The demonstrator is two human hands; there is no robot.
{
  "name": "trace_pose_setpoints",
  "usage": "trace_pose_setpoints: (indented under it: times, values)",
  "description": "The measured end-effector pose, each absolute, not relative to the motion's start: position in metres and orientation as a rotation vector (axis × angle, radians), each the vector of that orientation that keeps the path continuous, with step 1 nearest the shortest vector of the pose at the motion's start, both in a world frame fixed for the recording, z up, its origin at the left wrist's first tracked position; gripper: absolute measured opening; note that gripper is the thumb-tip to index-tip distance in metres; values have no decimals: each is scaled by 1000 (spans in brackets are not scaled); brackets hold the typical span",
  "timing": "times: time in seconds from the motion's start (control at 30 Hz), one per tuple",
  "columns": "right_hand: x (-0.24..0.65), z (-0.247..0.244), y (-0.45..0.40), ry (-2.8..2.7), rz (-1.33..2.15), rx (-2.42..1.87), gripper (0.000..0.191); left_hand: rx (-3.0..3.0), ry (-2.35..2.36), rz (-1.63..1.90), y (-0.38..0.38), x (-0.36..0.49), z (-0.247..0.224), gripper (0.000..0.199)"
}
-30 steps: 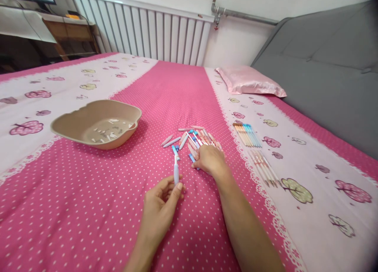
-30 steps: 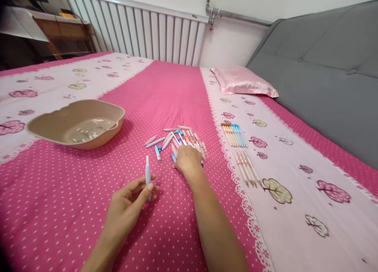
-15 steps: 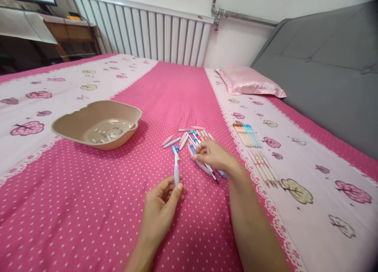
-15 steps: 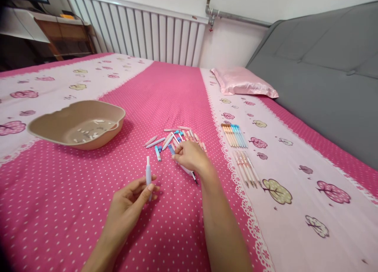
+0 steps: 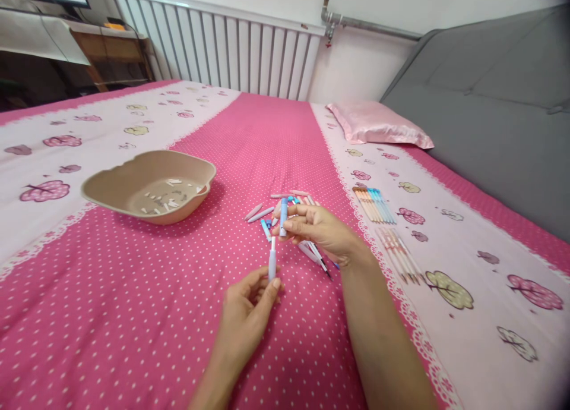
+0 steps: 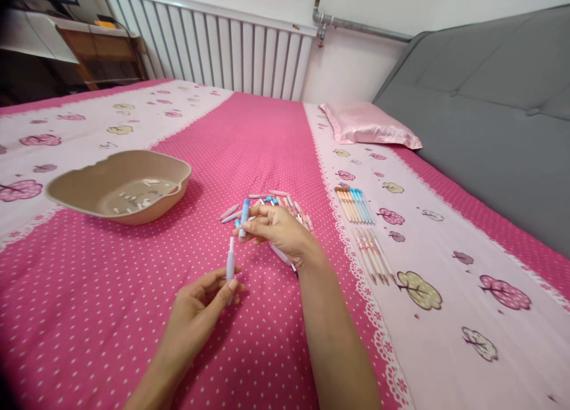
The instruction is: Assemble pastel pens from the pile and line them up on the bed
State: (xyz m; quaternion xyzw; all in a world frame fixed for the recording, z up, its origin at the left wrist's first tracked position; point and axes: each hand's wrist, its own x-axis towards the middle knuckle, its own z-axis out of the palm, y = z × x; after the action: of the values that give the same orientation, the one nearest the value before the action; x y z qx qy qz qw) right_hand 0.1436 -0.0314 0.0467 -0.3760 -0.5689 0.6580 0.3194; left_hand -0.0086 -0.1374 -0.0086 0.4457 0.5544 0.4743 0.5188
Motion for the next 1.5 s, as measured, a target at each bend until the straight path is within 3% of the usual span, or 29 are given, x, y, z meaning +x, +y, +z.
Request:
trace_pose_setpoints:
  times: [0.57, 1.0, 1.5]
  values:
    - [139, 54, -38, -1581, 1704, -949, 15, 1138, 1329, 1052, -139, -9, -11, 40]
    - [139, 47, -37, -1641, 1828, -886, 22, 1150, 1313, 1074, -139, -9, -6, 34]
    - [139, 42, -35, -1656, 1906, -798, 18, 1167, 1299, 1072, -138, -8, -3, 32]
